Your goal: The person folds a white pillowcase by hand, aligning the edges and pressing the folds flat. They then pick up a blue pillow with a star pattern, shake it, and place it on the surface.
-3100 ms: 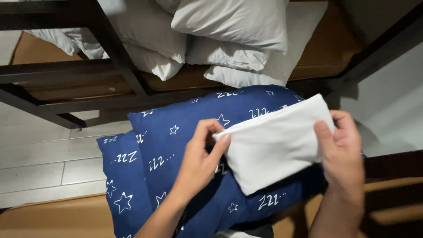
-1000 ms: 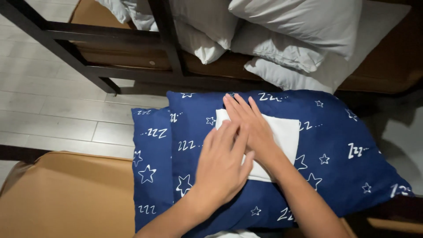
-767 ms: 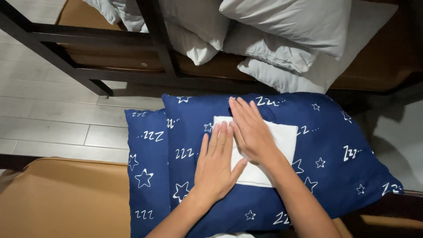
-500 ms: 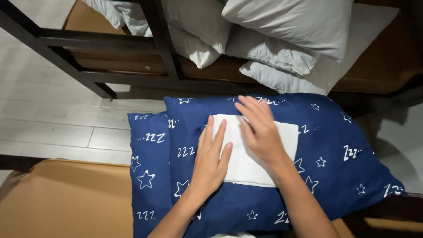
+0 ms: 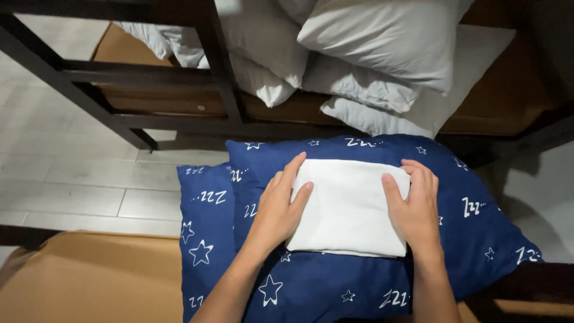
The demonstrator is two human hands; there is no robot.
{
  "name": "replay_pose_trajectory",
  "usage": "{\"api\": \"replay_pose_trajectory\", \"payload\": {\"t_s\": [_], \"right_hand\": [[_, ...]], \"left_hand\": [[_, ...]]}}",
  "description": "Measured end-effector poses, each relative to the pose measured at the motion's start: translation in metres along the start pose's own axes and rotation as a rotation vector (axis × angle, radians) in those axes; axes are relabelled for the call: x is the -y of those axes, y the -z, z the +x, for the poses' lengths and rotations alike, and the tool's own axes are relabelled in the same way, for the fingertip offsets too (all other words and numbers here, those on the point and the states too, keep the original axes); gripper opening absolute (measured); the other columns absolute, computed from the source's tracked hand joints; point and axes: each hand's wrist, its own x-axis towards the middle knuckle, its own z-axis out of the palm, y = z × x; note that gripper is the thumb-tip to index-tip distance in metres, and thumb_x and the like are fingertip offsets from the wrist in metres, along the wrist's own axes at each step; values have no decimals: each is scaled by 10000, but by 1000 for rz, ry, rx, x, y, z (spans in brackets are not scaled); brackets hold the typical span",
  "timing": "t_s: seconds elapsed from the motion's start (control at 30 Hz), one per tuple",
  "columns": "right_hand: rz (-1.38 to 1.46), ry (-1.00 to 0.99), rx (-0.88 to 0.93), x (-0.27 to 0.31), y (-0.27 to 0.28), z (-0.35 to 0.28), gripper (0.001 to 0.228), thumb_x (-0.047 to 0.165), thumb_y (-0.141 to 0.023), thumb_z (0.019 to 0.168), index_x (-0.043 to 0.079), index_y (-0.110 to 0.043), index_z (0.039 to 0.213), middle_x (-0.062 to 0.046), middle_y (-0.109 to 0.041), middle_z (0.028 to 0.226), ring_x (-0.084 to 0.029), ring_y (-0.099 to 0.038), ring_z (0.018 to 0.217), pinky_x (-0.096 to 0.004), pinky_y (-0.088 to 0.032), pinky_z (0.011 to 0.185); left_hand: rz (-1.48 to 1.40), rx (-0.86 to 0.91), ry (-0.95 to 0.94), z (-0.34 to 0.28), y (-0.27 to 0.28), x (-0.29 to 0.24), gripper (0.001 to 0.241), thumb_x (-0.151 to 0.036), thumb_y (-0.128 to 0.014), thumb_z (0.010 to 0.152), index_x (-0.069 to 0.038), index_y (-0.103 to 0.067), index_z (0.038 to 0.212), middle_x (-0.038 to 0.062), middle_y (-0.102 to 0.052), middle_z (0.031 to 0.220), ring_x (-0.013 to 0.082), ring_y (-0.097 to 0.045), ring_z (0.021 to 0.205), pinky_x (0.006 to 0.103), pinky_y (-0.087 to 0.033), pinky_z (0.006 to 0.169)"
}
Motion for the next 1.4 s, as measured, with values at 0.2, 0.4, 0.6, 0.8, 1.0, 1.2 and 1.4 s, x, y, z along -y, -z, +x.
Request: {"api": "replay_pose_trajectory", "payload": {"t_s": [0.2,0.4,0.6,0.8,1.0,1.2,1.4], "right_hand": [[234,-437,141,14,14,18,474,341,-719,911,10,-600,1228,-180,-740,1055,-260,-710,979,-370,-540,857],[831,-409,164,3,25,18,558,67,-705,895,31,-532,1424,-118,-726,1094,-145,-670,913,-265,-541,783],[1154,-276,63,12,57,29,508,-151,-645,863,-3,-633,1348,-102,-703,1146,-144,-679,1003,-267,-553,926],[870,368,43,14,68,33,240,-187,-619,891,13,-655,1019,-60,-674,1060,-193,-656,1075,-317,-551,1075],[416,275,478,9,39,-11,300,-42,-729,672,19,-704,965,-110,-693,1128,-296,-659,1156,-386,-495,1003],[336,166,385,30,40,-26,427,73,-816,727,88,-743,1147,-99,-654,1233,-231,-662,1115,-316,-543,921],[235,212,211,46,52,-26,265,31,-828,753,69,-799,1014,-53,-707,1026,-201,-674,989,-300,-552,816]], "left_hand": [[-295,-35,-130,1,-4,5,537,-106,-621,966,-90,-497,1488,149,-618,1343,261,-600,1288,340,-435,1090],[-781,-38,-135,-4,-5,-2,651,22,-597,966,-48,-347,1563,131,-515,1398,214,-542,1315,314,-418,1103],[-850,-20,-122,3,31,-30,599,94,-621,908,-18,-453,1472,97,-590,1271,194,-604,1179,284,-498,1011],[-381,-122,-569,5,48,-10,363,124,-662,792,-27,-650,1122,111,-601,1234,263,-632,1299,352,-501,1121],[29,61,-468,-27,34,39,386,68,-652,629,-56,-641,994,145,-609,1296,407,-511,1398,504,-378,1168],[127,53,-416,-42,30,33,506,-140,-793,784,-117,-657,1271,163,-532,1464,401,-436,1442,503,-382,1147],[170,43,-413,-44,26,35,543,-146,-790,847,-165,-660,1374,159,-465,1577,407,-406,1482,506,-367,1175]]}}
